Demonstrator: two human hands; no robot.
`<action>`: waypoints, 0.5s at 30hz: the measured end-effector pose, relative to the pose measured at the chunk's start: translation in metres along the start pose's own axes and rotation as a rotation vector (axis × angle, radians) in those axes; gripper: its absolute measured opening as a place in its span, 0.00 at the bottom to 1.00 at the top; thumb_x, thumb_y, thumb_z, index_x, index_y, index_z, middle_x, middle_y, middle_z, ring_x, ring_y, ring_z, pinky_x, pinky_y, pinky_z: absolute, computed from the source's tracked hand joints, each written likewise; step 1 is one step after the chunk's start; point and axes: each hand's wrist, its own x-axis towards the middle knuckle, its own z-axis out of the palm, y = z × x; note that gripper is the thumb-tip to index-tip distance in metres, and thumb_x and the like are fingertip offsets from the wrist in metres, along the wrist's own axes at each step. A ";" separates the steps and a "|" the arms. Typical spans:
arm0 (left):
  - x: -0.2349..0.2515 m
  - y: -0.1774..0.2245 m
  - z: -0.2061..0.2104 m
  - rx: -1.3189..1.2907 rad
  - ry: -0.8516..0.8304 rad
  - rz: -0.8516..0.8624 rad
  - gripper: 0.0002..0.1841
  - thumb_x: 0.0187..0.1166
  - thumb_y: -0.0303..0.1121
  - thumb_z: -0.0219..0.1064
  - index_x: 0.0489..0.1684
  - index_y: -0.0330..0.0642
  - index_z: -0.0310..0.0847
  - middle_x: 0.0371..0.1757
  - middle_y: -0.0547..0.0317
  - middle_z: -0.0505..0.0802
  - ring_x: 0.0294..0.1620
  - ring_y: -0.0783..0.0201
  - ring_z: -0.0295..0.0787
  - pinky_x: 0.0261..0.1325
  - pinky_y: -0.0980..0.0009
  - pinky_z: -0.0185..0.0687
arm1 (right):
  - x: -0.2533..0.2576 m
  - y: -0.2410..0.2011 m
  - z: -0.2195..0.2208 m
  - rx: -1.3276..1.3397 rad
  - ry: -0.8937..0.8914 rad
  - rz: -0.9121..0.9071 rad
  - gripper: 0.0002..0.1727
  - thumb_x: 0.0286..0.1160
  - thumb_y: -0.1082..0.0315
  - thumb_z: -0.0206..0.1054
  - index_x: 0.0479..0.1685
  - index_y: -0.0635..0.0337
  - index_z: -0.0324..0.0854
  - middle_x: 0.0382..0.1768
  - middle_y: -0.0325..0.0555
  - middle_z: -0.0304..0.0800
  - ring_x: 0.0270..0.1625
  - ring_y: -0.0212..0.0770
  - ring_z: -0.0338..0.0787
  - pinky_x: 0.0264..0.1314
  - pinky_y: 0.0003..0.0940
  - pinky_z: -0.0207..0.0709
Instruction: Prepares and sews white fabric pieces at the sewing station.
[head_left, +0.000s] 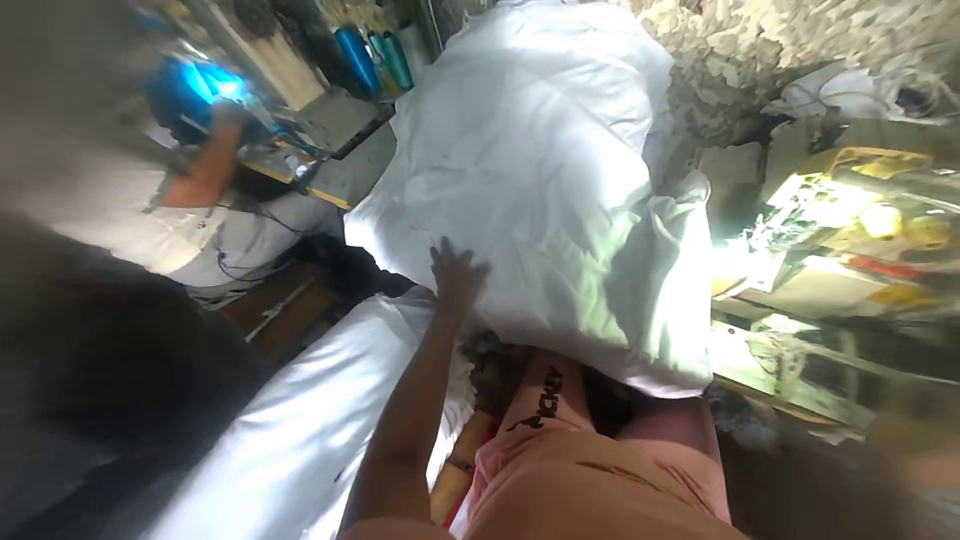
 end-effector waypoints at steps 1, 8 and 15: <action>-0.012 0.007 0.005 -0.038 -0.019 0.043 0.27 0.86 0.42 0.64 0.75 0.29 0.77 0.92 0.28 0.55 0.93 0.26 0.39 0.90 0.33 0.39 | -0.011 -0.013 -0.007 0.073 -0.026 -0.055 0.24 0.88 0.55 0.58 0.62 0.70 0.85 0.65 0.74 0.84 0.70 0.70 0.83 0.74 0.60 0.72; -0.079 0.026 0.031 -0.590 0.102 -0.138 0.21 0.90 0.41 0.59 0.66 0.29 0.76 0.49 0.36 0.90 0.50 0.48 0.89 0.57 0.47 0.82 | -0.088 -0.107 -0.001 0.618 -0.451 -0.558 0.16 0.80 0.64 0.66 0.41 0.71 0.91 0.40 0.58 0.93 0.43 0.41 0.91 0.49 0.31 0.84; -0.043 -0.034 -0.007 -0.462 0.178 -0.255 0.21 0.84 0.31 0.66 0.68 0.22 0.78 0.72 0.27 0.82 0.77 0.38 0.76 0.80 0.45 0.67 | -0.094 -0.128 0.008 0.664 -0.578 -0.553 0.17 0.80 0.62 0.64 0.42 0.70 0.90 0.37 0.52 0.92 0.38 0.26 0.87 0.41 0.16 0.78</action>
